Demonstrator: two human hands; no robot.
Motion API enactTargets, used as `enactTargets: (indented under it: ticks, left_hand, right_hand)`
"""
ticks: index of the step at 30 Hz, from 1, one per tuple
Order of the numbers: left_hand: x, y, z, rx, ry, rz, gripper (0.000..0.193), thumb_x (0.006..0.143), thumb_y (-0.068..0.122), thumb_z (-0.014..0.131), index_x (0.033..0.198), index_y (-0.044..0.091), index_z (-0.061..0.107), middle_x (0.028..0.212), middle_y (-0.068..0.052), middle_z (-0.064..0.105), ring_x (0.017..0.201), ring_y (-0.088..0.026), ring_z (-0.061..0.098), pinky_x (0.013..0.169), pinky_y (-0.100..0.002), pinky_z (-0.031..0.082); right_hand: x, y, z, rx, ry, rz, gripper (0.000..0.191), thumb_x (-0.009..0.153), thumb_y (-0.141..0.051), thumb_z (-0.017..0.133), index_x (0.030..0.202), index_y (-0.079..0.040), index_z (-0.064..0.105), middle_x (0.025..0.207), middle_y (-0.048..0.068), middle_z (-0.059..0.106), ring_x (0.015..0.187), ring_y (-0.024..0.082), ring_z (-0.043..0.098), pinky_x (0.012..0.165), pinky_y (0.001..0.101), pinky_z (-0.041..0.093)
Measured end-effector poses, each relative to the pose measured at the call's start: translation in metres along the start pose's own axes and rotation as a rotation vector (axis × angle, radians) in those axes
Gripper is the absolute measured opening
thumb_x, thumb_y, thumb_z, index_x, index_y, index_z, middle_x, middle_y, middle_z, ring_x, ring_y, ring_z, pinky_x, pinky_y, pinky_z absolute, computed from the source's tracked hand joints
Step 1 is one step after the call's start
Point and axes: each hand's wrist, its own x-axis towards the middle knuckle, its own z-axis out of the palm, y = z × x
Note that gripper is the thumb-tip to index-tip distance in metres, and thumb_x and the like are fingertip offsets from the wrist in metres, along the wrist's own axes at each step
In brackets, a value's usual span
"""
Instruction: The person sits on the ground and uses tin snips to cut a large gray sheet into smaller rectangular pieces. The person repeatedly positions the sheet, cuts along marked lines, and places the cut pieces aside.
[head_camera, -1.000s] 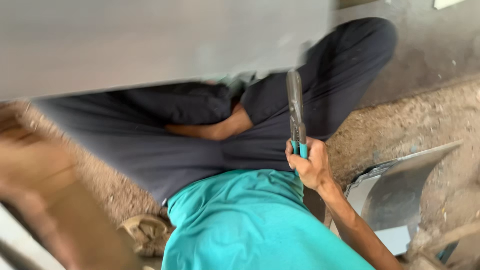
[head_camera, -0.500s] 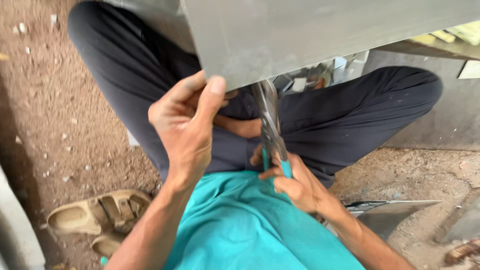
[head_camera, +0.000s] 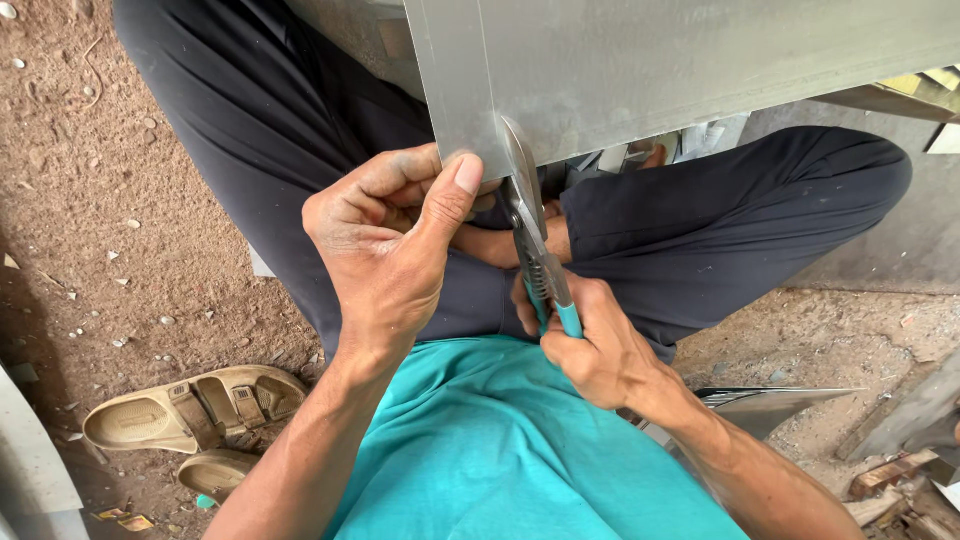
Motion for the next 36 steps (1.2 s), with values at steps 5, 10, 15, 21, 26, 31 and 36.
enactTargets:
  ticks: [5,10,15,21,26,31,36]
  left_hand:
    - [0.016,0.025,0.007,0.078,-0.051,0.027,0.010,0.098,0.005,0.075,0.100,-0.004,0.071,0.085,-0.001,0.068,0.076,-0.007,0.061,0.069,-0.021,0.050]
    - [0.071,0.032,0.030,0.338,-0.039,0.386,0.045,0.115,0.018,0.062,0.078,0.000,0.046,0.068,0.005,0.037,0.063,-0.003,0.032,0.056,-0.024,0.026]
    - [0.040,-0.038,0.076,0.192,0.261,0.420,0.041,0.113,0.028,0.055,0.083,0.001,0.053,0.069,0.006,0.039,0.063,-0.004,0.032,0.055,-0.025,0.027]
    - [-0.014,-0.080,0.136,0.146,-0.348,-0.208,0.025,0.092,0.027,0.076,0.097,0.003,0.070,0.081,0.005,0.067,0.067,-0.003,0.059,0.058,-0.019,0.047]
    - [-0.018,-0.091,0.156,0.267,-0.311,-0.342,0.037,0.093,0.027,0.082,0.116,-0.002,0.080,0.095,0.002,0.070,0.080,-0.004,0.059,0.065,-0.019,0.045]
    - [-0.021,-0.099,0.151,0.244,-0.351,-0.266,0.034,0.095,0.023,0.079,0.119,-0.001,0.077,0.105,-0.001,0.077,0.093,-0.006,0.069,0.084,-0.019,0.056]
    - [-0.022,-0.095,0.149,0.290,-0.329,-0.247,0.032,0.094,0.022,0.080,0.116,-0.001,0.077,0.103,-0.001,0.077,0.091,-0.008,0.069,0.080,-0.020,0.056]
  right_hand:
    - [0.002,0.014,0.004,-0.038,0.067,-0.012,0.015,0.074,-0.013,0.055,0.080,-0.001,0.063,0.057,0.005,0.057,0.051,0.014,0.052,0.049,0.0324,0.043]
    - [0.004,0.035,-0.008,-0.054,0.053,-0.077,0.015,0.075,-0.013,0.059,0.082,-0.001,0.065,0.064,0.004,0.062,0.059,0.013,0.056,0.055,0.0301,0.048]
    - [-0.026,0.058,-0.054,0.323,-0.153,0.013,0.043,0.071,-0.017,0.056,0.110,0.000,0.063,0.095,0.009,0.068,0.084,0.017,0.065,0.067,0.0305,0.053]
    - [-0.096,0.111,-0.024,0.509,0.388,-0.013,0.061,0.074,-0.016,0.048,0.133,0.002,0.049,0.117,0.013,0.062,0.108,0.020,0.065,0.089,0.0342,0.060]
    - [-0.077,0.125,-0.004,0.648,0.402,0.035,0.062,0.071,-0.011,0.048,0.132,-0.001,0.050,0.105,0.012,0.061,0.085,0.024,0.059,0.078,0.0359,0.056]
    - [-0.066,0.096,-0.009,0.603,0.491,-0.070,0.060,0.069,-0.011,0.049,0.128,-0.001,0.050,0.105,0.010,0.057,0.095,0.020,0.058,0.077,0.0347,0.058]
    - [-0.070,0.093,-0.012,0.544,0.521,-0.046,0.052,0.071,-0.013,0.050,0.122,-0.003,0.053,0.099,0.009,0.057,0.084,0.018,0.057,0.070,0.0318,0.056]
